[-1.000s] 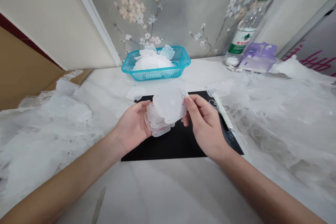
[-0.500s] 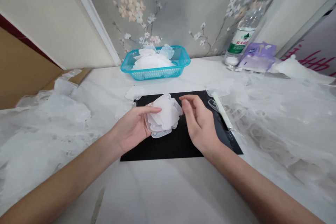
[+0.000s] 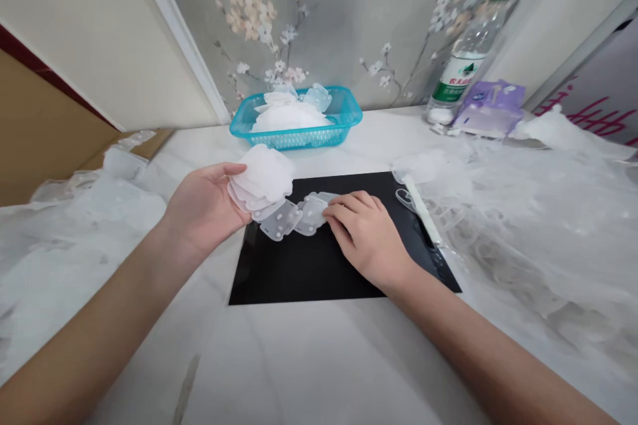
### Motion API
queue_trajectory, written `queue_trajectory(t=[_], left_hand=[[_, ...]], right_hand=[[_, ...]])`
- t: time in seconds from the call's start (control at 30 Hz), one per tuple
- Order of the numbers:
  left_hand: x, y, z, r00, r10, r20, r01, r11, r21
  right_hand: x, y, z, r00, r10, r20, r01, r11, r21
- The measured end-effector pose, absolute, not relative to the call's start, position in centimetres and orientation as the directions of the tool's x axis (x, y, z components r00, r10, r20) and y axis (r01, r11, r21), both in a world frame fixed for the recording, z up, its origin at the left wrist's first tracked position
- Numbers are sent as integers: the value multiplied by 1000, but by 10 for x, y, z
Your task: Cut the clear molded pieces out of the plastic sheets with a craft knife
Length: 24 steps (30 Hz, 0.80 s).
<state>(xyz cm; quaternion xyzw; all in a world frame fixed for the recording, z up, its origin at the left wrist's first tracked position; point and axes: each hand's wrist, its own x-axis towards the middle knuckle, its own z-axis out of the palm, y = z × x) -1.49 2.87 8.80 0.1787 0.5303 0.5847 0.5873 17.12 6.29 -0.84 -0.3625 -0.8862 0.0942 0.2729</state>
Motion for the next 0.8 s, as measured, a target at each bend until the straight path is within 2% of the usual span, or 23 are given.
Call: queue_trajectory(t=[0.1, 0.23, 0.33, 0.4, 0.47, 0.53, 0.67, 0.73, 0.8], left_hand=[[-16, 29, 89, -266, 869, -418, -499, 247, 831], [-16, 30, 86, -239, 864, -443, -517, 273, 811], [-17, 30, 84, -231, 871, -433, -501, 275, 820], [-19, 31, 82, -220, 881, -418, -490, 271, 829], [-18, 30, 80, -202, 887, -415, -486, 277, 829], [-15, 30, 78, -177, 885, -430, -473, 307, 826], [-3, 24, 75, 26, 833, -553, -395, 517, 760], [3, 20, 75, 148, 809, -569, -363, 579, 730], [6, 16, 76, 199, 818, -540, -345, 574, 742]], right_hand=[[174, 61, -7, -578, 670, 465, 550, 741, -385], [173, 62, -8, -751, 540, 381, 415, 834, -364], [171, 63, -8, -776, 535, 333, 458, 842, -286], [170, 63, -5, -736, 541, 407, 474, 841, -261], [172, 59, 1, -652, 549, 524, 435, 836, -334], [174, 53, 6, -561, 597, 573, 347, 799, -492], [175, 43, 12, -394, 787, 475, 221, 583, -782], [174, 42, 12, -309, 846, 434, 186, 501, -845], [172, 43, 12, -249, 878, 408, 154, 452, -879]])
